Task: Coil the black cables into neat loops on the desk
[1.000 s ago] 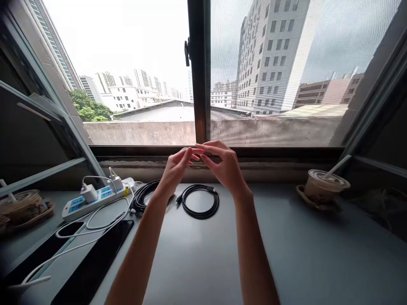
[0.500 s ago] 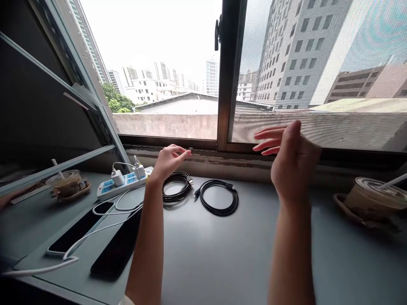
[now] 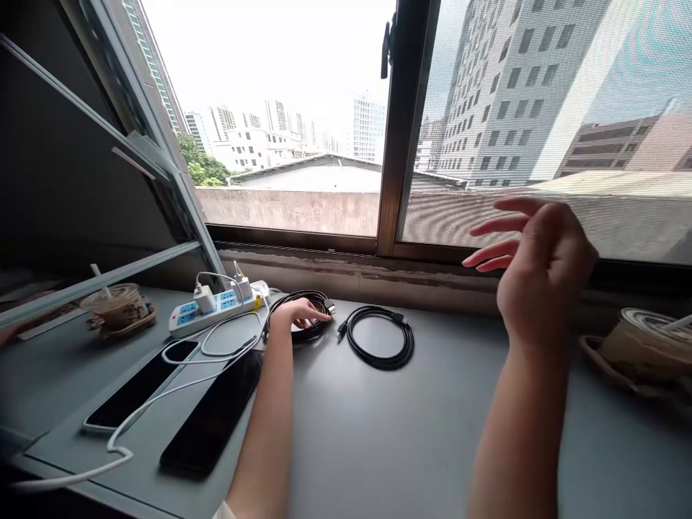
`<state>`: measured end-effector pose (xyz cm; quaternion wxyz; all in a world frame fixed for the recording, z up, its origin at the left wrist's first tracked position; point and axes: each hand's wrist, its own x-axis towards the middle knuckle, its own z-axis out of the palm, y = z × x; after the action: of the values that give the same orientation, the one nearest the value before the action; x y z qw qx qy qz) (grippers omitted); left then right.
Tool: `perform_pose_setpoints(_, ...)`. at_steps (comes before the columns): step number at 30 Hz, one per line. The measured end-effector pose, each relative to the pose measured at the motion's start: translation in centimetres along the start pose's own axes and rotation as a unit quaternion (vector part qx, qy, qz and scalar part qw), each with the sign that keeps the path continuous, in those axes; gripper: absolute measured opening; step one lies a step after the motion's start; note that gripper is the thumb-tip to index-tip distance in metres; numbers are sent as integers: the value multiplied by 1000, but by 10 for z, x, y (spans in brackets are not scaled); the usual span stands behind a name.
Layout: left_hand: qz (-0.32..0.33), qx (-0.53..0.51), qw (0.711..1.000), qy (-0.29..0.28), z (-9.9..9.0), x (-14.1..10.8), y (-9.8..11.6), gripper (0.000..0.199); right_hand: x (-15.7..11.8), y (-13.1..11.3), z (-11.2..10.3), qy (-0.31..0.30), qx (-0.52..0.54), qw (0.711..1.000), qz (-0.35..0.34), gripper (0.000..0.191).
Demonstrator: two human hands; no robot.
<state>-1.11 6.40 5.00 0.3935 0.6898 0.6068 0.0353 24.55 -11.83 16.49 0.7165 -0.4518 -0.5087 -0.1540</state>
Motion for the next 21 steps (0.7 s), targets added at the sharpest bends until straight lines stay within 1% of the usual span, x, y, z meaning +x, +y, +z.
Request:
perform_pose_setpoints(4,8,14,1000,-4,7,5,0,25,-1,-5,3,14,-4,1000,2,41)
perform_pose_setpoints(7,10,2,1000,23,6,0,1,20,-2,-6,6,11,-8,1000,11,41)
perform_pose_setpoints(10,14,-39,996,77,0,-9,2,22,-3,-7,7,2,-1,1000,24,41)
perform_pose_setpoints(13,26,-100,980,168,-9,-21,3,26,-4,-8,7,-4,3,999,35,41)
perform_pose_setpoints(15,40,-147,956,250,-18,-30,4,26,-5,-9,7,-10,4,999,42,43)
perform_pose_setpoints(16,48,-172,938,296,-22,-35,5,26,-5,-10,7,-11,5,999,44,43)
perform_pose_setpoints(18,69,-230,890,387,-31,-45,9,28,-6,-12,6,-27,11,998,54,43)
perform_pose_setpoints(19,83,-261,863,424,-35,-51,12,31,-7,-13,6,-39,15,997,61,41)
perform_pose_setpoints(21,117,-324,814,467,-41,-63,21,39,-8,-14,8,-71,18,994,76,40)
